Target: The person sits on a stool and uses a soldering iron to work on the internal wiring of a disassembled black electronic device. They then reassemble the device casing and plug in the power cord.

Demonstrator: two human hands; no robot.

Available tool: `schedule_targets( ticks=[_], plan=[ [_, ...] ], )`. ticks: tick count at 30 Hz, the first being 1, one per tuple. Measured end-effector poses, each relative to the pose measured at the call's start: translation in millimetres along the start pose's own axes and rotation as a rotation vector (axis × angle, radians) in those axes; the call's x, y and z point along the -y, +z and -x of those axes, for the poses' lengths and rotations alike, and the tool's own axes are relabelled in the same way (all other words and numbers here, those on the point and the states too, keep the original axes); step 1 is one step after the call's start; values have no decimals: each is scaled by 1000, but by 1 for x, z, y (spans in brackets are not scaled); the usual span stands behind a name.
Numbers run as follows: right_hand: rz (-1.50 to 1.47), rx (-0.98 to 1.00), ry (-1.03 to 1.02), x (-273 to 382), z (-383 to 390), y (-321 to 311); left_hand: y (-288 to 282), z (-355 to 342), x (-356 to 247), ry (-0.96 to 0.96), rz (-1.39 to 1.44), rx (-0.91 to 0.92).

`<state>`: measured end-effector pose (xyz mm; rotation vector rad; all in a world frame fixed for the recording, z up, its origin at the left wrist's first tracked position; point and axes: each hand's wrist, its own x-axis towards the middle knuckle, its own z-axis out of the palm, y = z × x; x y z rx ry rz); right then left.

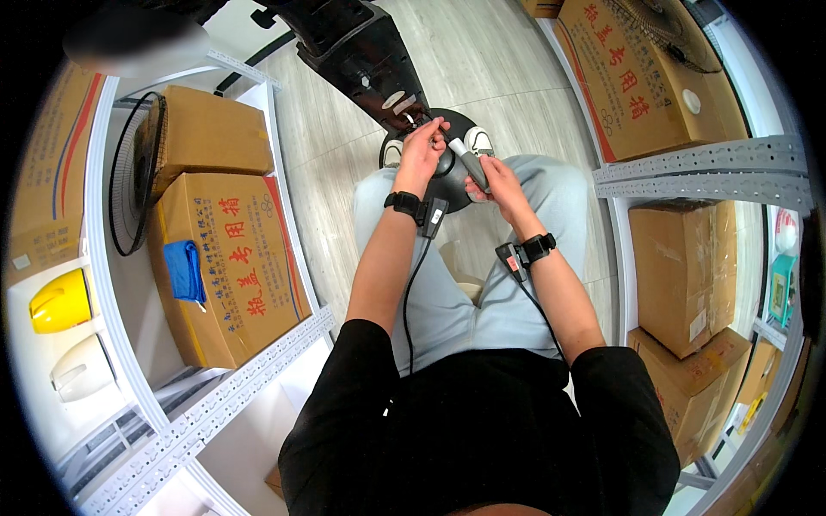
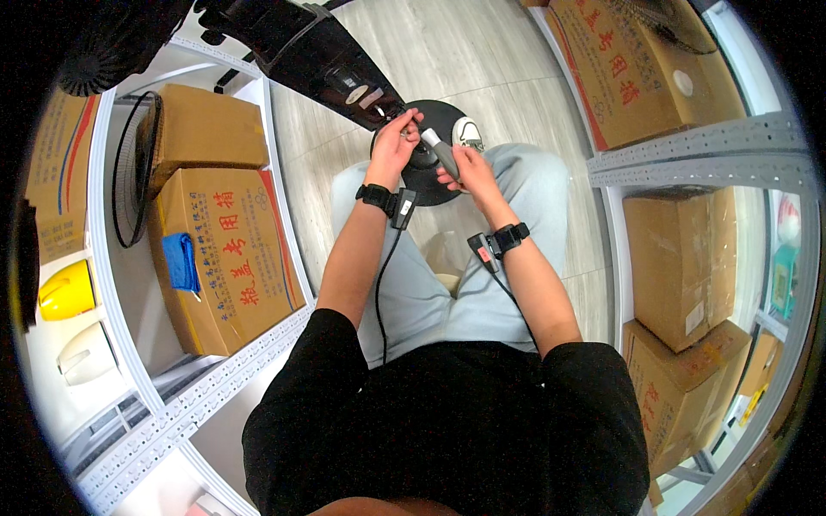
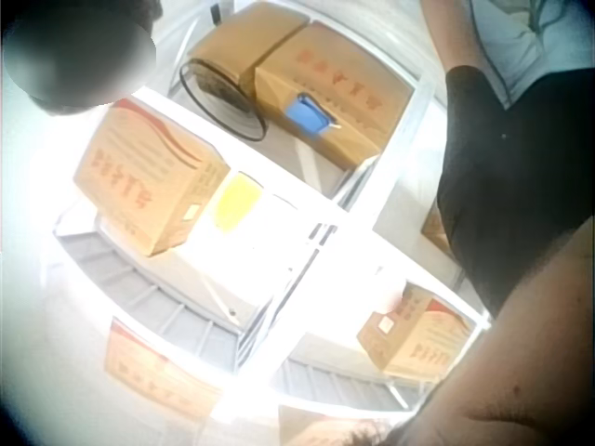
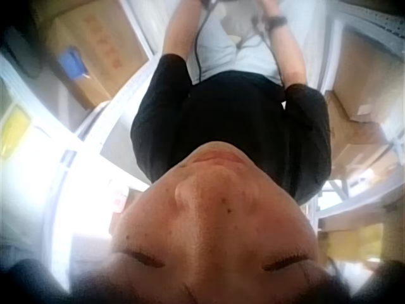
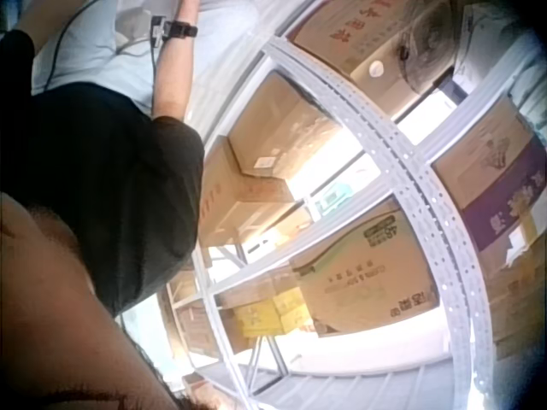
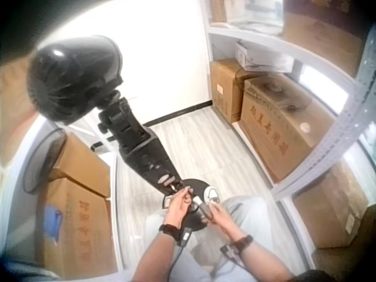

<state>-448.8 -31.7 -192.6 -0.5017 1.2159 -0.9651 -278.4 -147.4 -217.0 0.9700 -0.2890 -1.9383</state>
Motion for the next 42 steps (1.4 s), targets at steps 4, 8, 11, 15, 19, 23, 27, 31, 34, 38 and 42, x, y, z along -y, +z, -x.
schedule_targets(
  ticks=[4, 8, 11, 15, 19, 23, 27, 31, 34, 38, 42],
  plan=[
    [198, -83, -139, -2, 2, 9, 3, -1, 0, -4, 3, 6],
    [160, -26, -123, -9, -3, 3, 0, -2, 0, -1, 6, 21],
    [-60, 37, 97, 3, 1, 0, 2, 0, 0, -4, 14, 6],
    [214, -69, -208, -8, 0, 7, 3, -3, 0, 6, -2, 21],
    [152, -108, -146, -9, -2, 6, -2, -4, -2, 0, 7, 13],
    [0, 10, 19, 0, -3, -4, 3, -2, -2, 11, 7, 30],
    [161, -61, -168, -10, -1, 3, 2, -3, -1, 14, 9, 24],
    [-135, 19, 116, -2, -2, -4, 2, -2, -1, 8, 25, 8],
    [76, -79, -61, -2, 2, 8, -2, -3, -2, 15, 15, 24],
    [99, -37, -124, -13, -4, 0, 0, -3, -1, 16, 24, 15],
    [-128, 41, 86, 2, 4, -2, 0, 1, -2, 28, 27, 3]
  ],
)
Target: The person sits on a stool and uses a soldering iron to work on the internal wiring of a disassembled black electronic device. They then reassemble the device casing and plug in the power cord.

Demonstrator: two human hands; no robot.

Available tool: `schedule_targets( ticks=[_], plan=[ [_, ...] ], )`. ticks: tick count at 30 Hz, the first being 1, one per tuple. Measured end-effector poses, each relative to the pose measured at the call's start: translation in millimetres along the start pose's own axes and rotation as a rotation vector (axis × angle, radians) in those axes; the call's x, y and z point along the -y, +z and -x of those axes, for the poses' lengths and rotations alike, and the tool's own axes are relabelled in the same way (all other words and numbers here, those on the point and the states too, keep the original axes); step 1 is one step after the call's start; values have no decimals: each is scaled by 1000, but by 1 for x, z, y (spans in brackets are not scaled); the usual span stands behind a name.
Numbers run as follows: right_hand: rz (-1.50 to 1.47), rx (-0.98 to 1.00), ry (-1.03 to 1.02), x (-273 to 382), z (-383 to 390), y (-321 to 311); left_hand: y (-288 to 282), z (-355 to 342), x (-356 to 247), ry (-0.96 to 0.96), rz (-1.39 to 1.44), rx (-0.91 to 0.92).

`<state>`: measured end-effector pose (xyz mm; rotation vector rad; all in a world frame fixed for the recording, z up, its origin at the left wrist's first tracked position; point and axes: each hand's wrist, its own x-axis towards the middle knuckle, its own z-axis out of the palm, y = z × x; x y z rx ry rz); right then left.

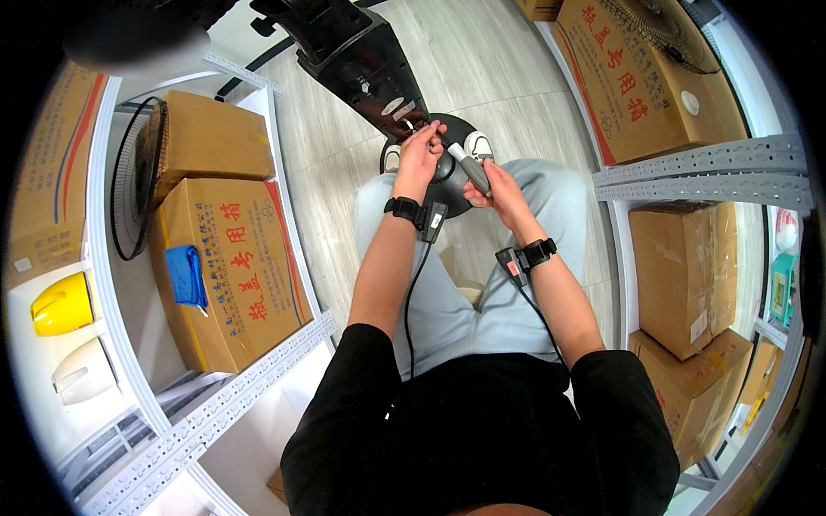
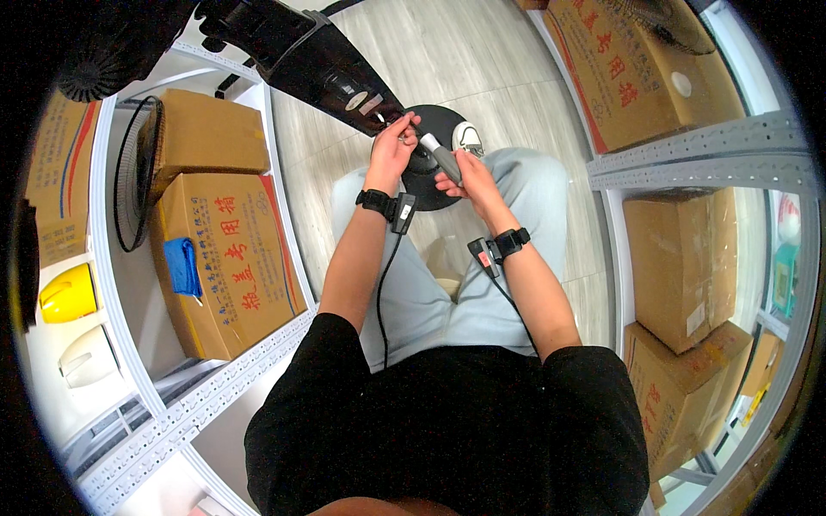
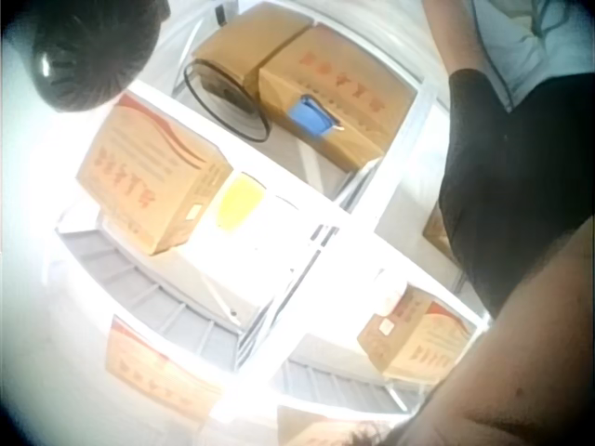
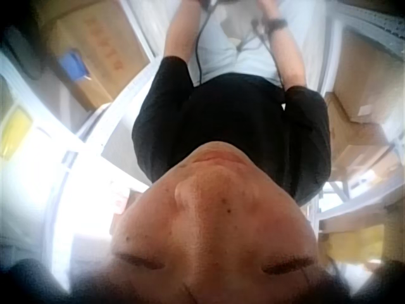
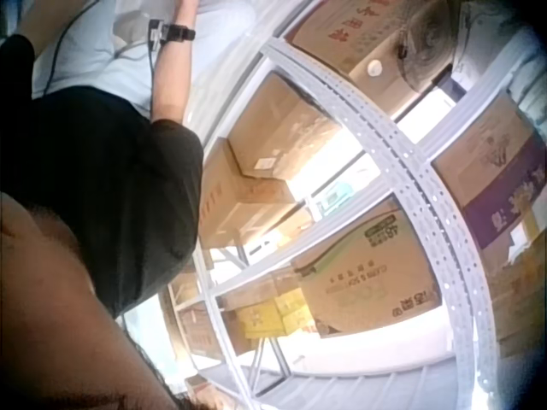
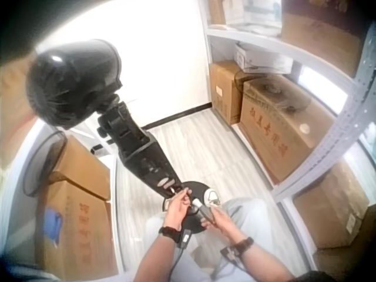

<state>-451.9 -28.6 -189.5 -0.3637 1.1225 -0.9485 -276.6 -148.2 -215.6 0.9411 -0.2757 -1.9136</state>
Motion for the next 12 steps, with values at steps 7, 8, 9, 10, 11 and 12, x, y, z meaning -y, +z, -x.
schedule_targets(
  ticks=[7, 8, 9, 10, 11, 12],
  plan=[
    [302, -127, -244, -14, -6, 5, 1, -2, 0, 4, -2, 6],
    [214, -96, -158, -11, -5, 4, 0, -2, 0, 7, -2, 9],
    [127, -66, -71, -7, -4, 2, -1, -2, 0, 11, -3, 12],
    [40, -35, 15, -3, -3, 0, -3, -2, 0, 14, -4, 15],
    [32, -27, 1, -3, -5, -3, -2, -2, 0, 6, 2, 22],
    [24, -18, -12, -4, -8, -6, -1, -2, 0, -2, 8, 29]
  ],
)
